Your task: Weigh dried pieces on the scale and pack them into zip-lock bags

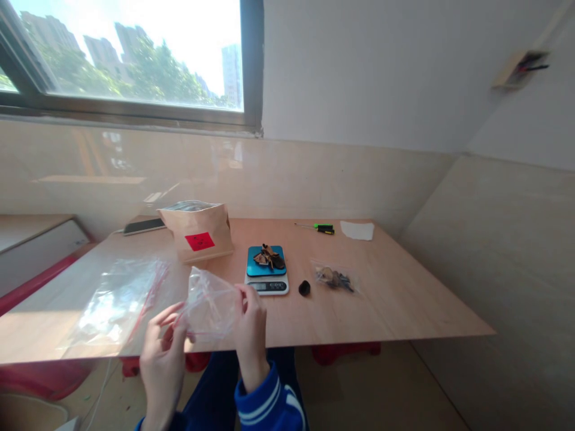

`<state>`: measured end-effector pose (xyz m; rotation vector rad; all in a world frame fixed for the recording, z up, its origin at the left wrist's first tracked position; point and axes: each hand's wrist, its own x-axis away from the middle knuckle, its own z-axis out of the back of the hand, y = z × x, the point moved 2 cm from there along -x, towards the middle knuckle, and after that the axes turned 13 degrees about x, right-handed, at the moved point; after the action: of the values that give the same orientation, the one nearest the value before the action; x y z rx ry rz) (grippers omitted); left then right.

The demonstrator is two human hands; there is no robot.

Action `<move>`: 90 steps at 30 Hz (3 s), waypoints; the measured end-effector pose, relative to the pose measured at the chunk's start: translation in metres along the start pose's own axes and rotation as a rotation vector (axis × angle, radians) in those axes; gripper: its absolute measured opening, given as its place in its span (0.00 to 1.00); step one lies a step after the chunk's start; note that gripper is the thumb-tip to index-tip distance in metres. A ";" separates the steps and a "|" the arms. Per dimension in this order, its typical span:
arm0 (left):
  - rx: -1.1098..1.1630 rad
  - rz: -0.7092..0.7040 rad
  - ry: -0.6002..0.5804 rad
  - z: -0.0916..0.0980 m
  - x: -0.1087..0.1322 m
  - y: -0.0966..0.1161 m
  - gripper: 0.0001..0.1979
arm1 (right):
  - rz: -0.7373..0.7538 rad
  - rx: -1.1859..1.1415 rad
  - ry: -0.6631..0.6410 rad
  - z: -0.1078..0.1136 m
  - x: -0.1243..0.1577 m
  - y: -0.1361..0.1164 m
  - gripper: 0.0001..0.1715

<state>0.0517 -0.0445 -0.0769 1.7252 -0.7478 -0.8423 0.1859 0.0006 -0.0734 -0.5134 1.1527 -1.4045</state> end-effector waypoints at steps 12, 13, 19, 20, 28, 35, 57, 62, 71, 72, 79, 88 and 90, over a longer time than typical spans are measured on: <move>-0.041 -0.028 -0.153 0.000 -0.002 0.002 0.20 | 0.324 0.192 -0.224 0.020 -0.095 0.051 0.36; -0.033 -0.029 -0.171 -0.003 -0.001 0.001 0.20 | 0.331 0.214 -0.259 0.019 -0.105 0.055 0.40; -0.019 -0.036 -0.119 -0.006 0.006 0.004 0.22 | 0.414 0.249 -0.453 0.024 -0.135 0.061 0.45; -0.027 -0.048 -0.086 -0.004 0.006 0.005 0.22 | 0.404 0.258 -0.489 0.025 -0.136 0.061 0.45; -0.120 -0.029 -0.001 0.000 -0.003 0.008 0.21 | 0.330 0.533 -0.256 0.006 -0.148 0.068 0.45; -0.227 -0.191 -0.006 -0.011 -0.010 0.006 0.14 | 0.421 0.669 -0.246 -0.023 -0.154 0.079 0.25; -0.235 -0.046 0.007 -0.041 -0.040 -0.011 0.16 | -0.021 -0.339 0.220 -0.024 -0.182 0.065 0.22; -0.374 -0.010 -0.006 -0.045 -0.047 -0.013 0.18 | -0.197 -0.629 0.172 -0.023 -0.179 0.038 0.28; -0.479 -0.075 -0.023 -0.058 -0.052 -0.005 0.20 | -0.119 -0.748 -0.304 -0.027 -0.107 -0.023 0.22; -0.473 -0.073 -0.016 -0.059 -0.052 -0.005 0.21 | -0.062 -0.675 -0.344 -0.027 -0.102 -0.026 0.21; -0.460 -0.056 -0.010 -0.057 -0.051 -0.013 0.22 | 0.258 -0.156 -0.361 -0.027 -0.096 -0.031 0.16; -0.523 0.015 0.063 -0.055 -0.054 -0.016 0.23 | 0.479 0.002 -0.563 -0.012 -0.084 -0.043 0.25; -0.484 0.012 0.064 -0.052 -0.055 -0.018 0.22 | 0.469 -0.033 -0.524 -0.007 -0.094 -0.036 0.25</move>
<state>0.0657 0.0318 -0.0720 1.3064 -0.4620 -0.8712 0.1823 0.0832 -0.0159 -0.5495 0.7989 -0.7822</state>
